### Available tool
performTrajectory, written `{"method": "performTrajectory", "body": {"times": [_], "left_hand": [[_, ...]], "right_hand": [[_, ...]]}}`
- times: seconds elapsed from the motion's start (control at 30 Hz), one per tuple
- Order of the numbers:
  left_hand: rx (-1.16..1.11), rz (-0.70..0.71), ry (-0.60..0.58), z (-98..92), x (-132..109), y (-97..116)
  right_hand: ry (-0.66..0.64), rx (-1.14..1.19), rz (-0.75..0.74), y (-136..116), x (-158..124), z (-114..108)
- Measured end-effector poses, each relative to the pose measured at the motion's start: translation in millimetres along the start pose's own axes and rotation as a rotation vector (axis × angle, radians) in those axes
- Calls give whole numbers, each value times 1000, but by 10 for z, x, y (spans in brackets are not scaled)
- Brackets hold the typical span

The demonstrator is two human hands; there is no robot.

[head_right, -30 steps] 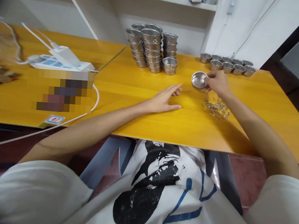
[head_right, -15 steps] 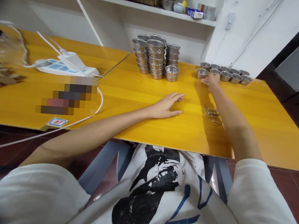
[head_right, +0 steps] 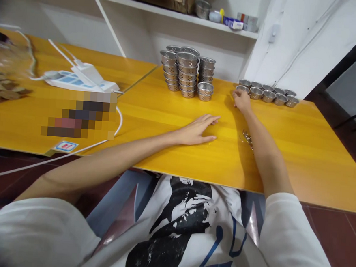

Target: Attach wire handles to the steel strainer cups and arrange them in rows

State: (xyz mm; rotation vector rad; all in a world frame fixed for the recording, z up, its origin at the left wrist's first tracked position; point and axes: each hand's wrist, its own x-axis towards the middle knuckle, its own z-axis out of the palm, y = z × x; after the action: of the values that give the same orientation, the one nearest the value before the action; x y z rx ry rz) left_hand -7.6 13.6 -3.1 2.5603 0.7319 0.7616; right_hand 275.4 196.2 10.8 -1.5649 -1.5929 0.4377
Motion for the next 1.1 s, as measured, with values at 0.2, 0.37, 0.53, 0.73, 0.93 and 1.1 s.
{"method": "performTrajectory", "body": {"times": [0.2,0.37,0.53,0.73,0.93,1.1], "left_hand": [[30,2,-8,-8,-13,15],[27,-3,-20,-21,-25,33],[52,1,-27,-39,-38,48],[83,10,-47,-45,-35,63],[92,13,-56,-55,-33,74],[89,25,-47,-43,-25,69]], "right_hand": [[25,6,3,-18,-33,-2],[41,-8,20,32,-16,6],[21,-19,19,75,18,8],[5,-11,1,45,-6,18],[-2,-31,6,-42,-47,-8],[40,-68,-152,-425,103,104]]}}
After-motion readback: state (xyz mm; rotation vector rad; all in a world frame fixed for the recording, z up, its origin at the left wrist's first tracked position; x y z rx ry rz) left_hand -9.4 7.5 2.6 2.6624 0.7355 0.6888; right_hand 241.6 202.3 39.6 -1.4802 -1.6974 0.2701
